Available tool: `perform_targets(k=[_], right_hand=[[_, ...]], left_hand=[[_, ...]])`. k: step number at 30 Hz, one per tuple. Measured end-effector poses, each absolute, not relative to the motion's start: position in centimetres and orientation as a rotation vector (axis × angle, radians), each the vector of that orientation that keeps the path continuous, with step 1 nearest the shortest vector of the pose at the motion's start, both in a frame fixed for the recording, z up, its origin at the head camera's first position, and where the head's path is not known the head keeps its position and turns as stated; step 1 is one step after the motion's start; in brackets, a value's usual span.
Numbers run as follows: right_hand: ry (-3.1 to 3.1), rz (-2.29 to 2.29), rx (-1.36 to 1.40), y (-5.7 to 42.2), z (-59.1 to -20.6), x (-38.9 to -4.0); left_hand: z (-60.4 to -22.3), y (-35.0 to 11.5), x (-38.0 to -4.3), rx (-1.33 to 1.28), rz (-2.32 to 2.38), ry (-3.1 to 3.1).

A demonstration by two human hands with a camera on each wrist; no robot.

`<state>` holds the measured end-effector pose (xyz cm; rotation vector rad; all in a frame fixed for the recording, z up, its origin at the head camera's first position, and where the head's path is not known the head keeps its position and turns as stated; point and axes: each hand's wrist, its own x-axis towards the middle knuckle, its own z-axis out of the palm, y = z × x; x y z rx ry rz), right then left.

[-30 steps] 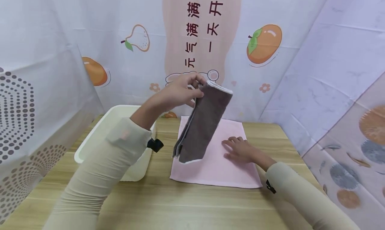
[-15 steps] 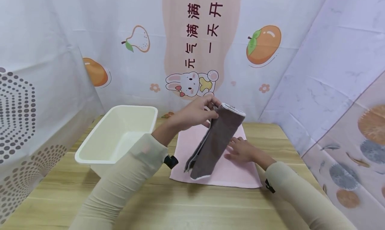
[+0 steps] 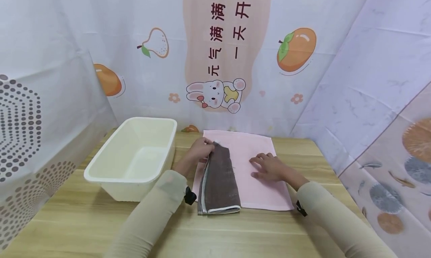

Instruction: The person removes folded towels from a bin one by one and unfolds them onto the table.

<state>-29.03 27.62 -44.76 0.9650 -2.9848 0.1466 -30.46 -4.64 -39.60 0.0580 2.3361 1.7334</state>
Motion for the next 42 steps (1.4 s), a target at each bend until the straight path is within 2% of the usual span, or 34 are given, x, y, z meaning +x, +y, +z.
perform_targets(k=[6,14,19,26,35,42], right_hand=[[-3.006,0.143,0.964,27.4,-44.8,-29.1],[-3.049,0.132,0.931,26.5,-43.7,-28.8],[-2.997,0.21,0.923,24.4,-42.9,-28.1],[-3.018,0.878,0.909,20.7,-43.1,-27.4],[-2.934,1.808,0.205,17.7,-44.4,-26.8],[-2.863,2.034,0.156,16.7,-44.1,-26.7]], left_hand=[[-43.5,-6.0,-31.2,-0.096,1.698,2.477],[-45.1,-6.5,-31.1,-0.258,1.767,2.438],[-45.2,-6.5,-29.9,-0.205,1.73,2.422],[-44.5,-6.5,-27.7,-0.186,1.709,2.316],[-44.3,-6.7,-26.3,-0.027,1.688,2.137],[-44.4,-6.9,-25.7,0.074,1.794,2.057]])
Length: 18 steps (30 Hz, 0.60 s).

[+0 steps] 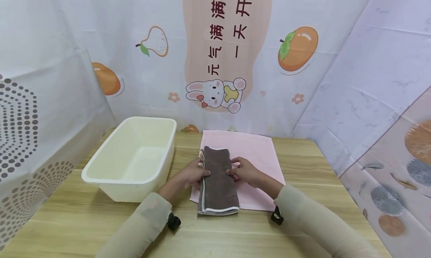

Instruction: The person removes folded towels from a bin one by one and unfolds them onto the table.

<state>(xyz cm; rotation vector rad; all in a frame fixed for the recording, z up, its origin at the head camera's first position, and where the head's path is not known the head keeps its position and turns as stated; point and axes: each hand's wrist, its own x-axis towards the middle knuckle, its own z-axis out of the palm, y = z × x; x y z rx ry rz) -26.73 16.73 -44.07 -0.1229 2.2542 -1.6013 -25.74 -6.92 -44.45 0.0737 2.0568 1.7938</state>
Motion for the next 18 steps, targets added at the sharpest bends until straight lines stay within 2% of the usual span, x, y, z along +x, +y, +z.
perform_targets(k=[10,18], right_hand=[[2.147,-1.662,-0.206,14.7,-43.1,-25.4],[2.027,-1.74,-0.223,12.7,-43.4,-24.1]], left_hand=[[-43.1,-9.1,-23.4,0.034,1.914,2.064],[-43.1,-10.2,-21.9,-0.016,1.89,2.297]])
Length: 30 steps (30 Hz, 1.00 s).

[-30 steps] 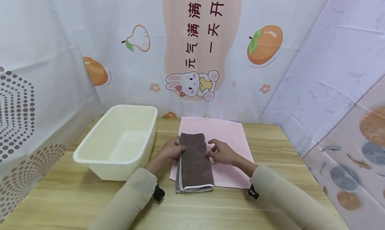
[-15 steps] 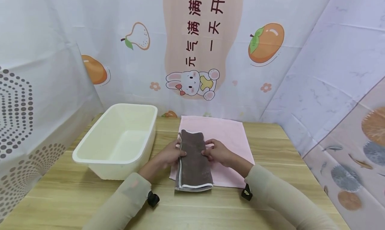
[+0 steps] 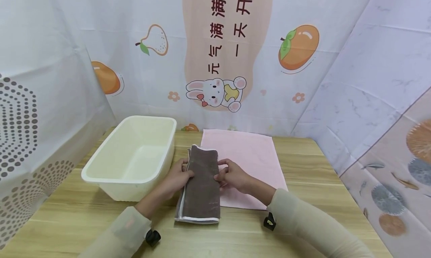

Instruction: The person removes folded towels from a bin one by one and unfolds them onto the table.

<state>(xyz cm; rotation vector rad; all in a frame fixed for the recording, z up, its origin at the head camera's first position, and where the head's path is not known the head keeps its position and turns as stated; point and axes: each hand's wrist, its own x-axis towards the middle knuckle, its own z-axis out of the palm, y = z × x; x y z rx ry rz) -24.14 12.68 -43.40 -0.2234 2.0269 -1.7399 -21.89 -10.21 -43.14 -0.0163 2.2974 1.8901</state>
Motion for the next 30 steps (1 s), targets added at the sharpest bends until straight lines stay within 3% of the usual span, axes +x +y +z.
perform_targets(k=[16,23,30], right_hand=[[2.264,-1.473,-0.414,11.8,-43.5,-24.0],[2.807,-0.77,-0.907,10.9,-42.1,-24.1],[2.82,-0.269,-1.448,9.0,-41.6,-25.0]], left_hand=[[-44.8,-11.9,-20.2,-0.008,1.732,2.477],[-45.2,-12.3,-20.0,-0.064,1.806,2.352],[-45.0,-12.4,-19.9,-0.107,1.786,2.317]])
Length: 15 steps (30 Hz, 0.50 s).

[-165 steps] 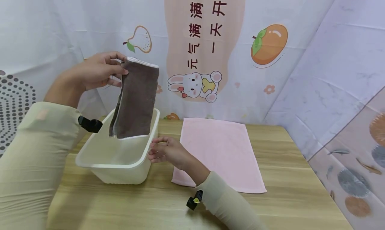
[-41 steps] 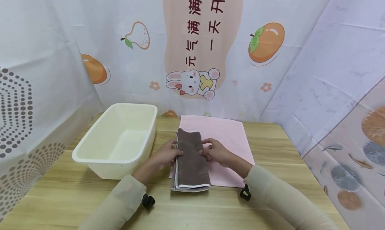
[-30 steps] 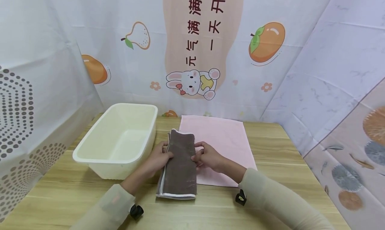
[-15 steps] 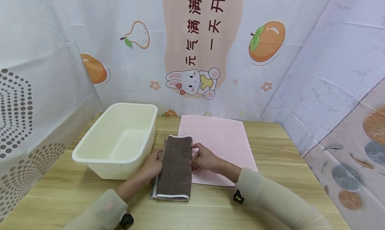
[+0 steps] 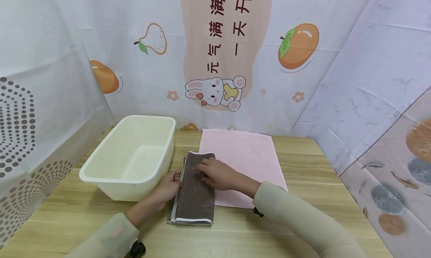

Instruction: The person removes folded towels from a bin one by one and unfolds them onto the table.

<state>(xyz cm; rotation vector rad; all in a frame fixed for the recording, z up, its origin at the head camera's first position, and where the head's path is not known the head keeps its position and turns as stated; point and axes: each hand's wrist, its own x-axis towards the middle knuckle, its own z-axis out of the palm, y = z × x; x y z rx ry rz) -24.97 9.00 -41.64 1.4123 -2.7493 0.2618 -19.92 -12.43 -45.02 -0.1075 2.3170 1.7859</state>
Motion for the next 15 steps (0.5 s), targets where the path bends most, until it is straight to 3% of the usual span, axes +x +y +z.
perform_targets(k=[15], right_hand=[[-2.626,0.002,1.687,5.8,-42.0,-26.4]], left_hand=[[-45.0,-12.6,-18.8,-0.134,1.805,2.245]])
